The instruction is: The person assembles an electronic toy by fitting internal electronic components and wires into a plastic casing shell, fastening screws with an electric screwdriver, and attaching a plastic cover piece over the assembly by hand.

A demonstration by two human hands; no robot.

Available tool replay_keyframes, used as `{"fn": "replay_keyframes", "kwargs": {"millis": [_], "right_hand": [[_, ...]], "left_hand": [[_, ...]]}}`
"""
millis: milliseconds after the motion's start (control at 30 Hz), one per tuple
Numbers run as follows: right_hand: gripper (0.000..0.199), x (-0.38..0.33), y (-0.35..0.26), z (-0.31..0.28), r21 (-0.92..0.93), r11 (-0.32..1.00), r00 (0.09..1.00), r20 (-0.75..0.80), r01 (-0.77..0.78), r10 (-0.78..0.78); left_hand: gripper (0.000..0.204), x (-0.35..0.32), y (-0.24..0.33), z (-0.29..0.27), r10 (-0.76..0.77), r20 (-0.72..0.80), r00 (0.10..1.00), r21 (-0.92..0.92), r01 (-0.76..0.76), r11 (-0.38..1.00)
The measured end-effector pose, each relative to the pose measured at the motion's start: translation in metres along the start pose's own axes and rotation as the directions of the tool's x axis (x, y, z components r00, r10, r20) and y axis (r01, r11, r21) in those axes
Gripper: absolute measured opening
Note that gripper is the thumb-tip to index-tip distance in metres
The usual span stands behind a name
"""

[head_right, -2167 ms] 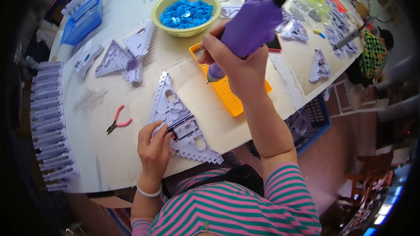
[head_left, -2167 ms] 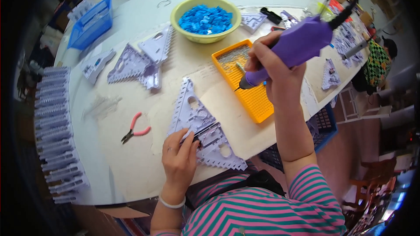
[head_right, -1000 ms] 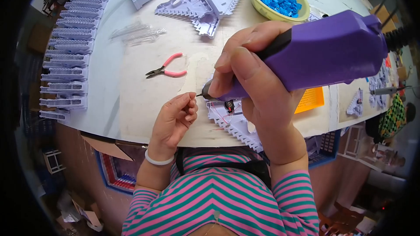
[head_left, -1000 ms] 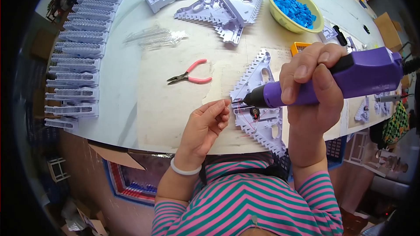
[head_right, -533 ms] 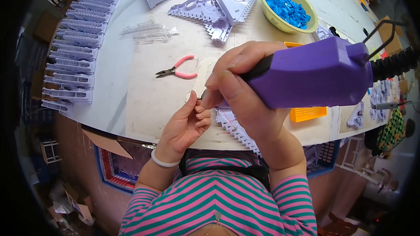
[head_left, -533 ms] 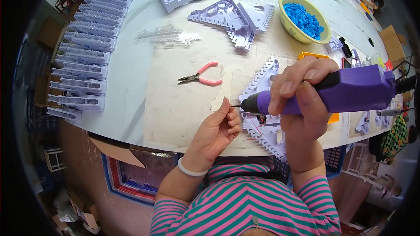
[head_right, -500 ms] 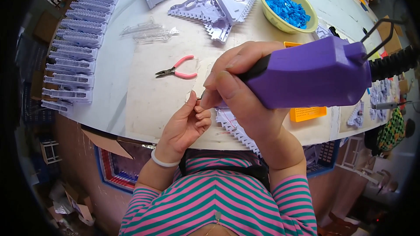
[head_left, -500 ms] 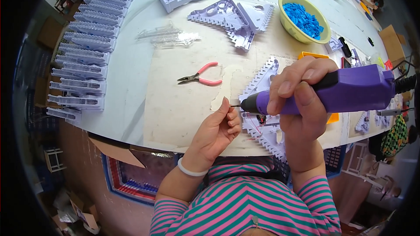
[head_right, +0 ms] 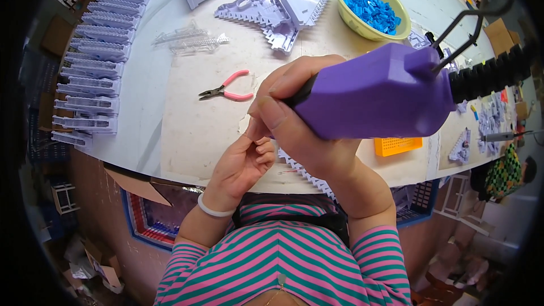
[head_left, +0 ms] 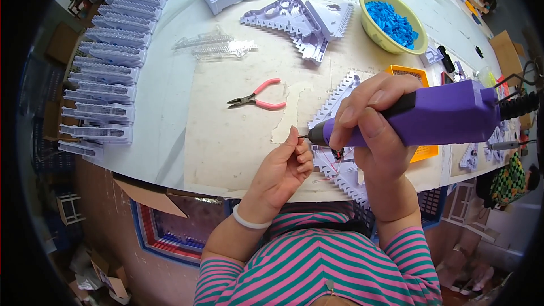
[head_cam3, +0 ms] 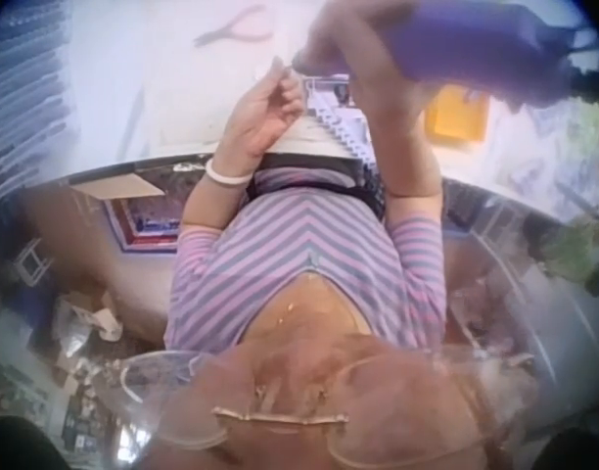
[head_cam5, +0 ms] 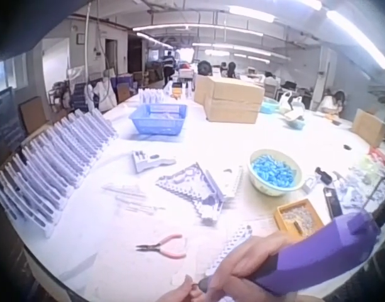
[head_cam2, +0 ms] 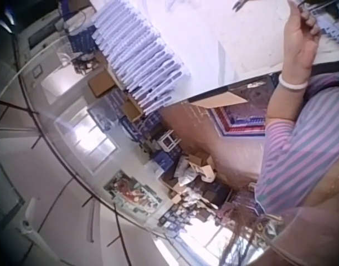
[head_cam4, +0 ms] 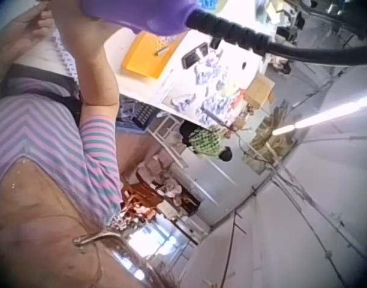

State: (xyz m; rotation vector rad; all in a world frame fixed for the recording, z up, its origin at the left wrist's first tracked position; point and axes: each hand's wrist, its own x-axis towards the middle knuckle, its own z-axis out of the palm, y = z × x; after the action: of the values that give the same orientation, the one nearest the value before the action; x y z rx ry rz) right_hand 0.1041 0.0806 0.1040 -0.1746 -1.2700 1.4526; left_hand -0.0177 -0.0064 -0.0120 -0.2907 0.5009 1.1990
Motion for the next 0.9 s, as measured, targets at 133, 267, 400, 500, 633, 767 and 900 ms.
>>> {"fn": "replay_keyframes", "kwargs": {"millis": [133,267,400,500,633,767,900], "right_hand": [[0.019,0.001,0.0,-0.004,0.009,1.0,1.0,-0.011,0.012,-0.012],[0.014,0.006,-0.011,-0.014,-0.081,0.996,0.997,-0.075,-0.032,0.026],[0.013,0.003,-0.01,-0.032,-0.313,0.947,0.994,-0.105,-0.07,0.039],[0.019,0.0,-0.006,-0.039,-0.401,0.912,0.993,-0.111,-0.087,0.047],[0.022,-0.005,-0.002,-0.047,-0.411,0.907,0.995,-0.073,-0.096,0.073],[0.023,-0.007,0.003,-0.051,-0.466,0.884,0.997,0.033,-0.049,0.073],[0.023,-0.009,0.005,-0.056,-0.482,0.876,0.993,0.081,-0.034,0.083]], "left_hand": [[0.038,0.004,-0.004,0.0,0.029,-0.038,0.999,0.052,-0.027,0.998],[0.04,-0.009,-0.01,-0.009,0.164,0.049,0.985,0.366,-0.171,0.915],[0.045,-0.001,-0.026,-0.01,0.334,0.776,0.535,0.626,-0.593,-0.506],[0.054,0.014,-0.034,-0.004,0.089,0.899,0.429,0.337,-0.548,-0.766],[0.062,0.021,-0.038,-0.003,0.058,0.797,0.602,0.363,-0.4,-0.842],[0.062,0.021,-0.036,-0.004,0.04,0.79,0.612,0.349,-0.395,-0.849],[0.06,0.02,-0.037,-0.007,0.055,0.808,0.586,0.351,-0.404,-0.845]]}}
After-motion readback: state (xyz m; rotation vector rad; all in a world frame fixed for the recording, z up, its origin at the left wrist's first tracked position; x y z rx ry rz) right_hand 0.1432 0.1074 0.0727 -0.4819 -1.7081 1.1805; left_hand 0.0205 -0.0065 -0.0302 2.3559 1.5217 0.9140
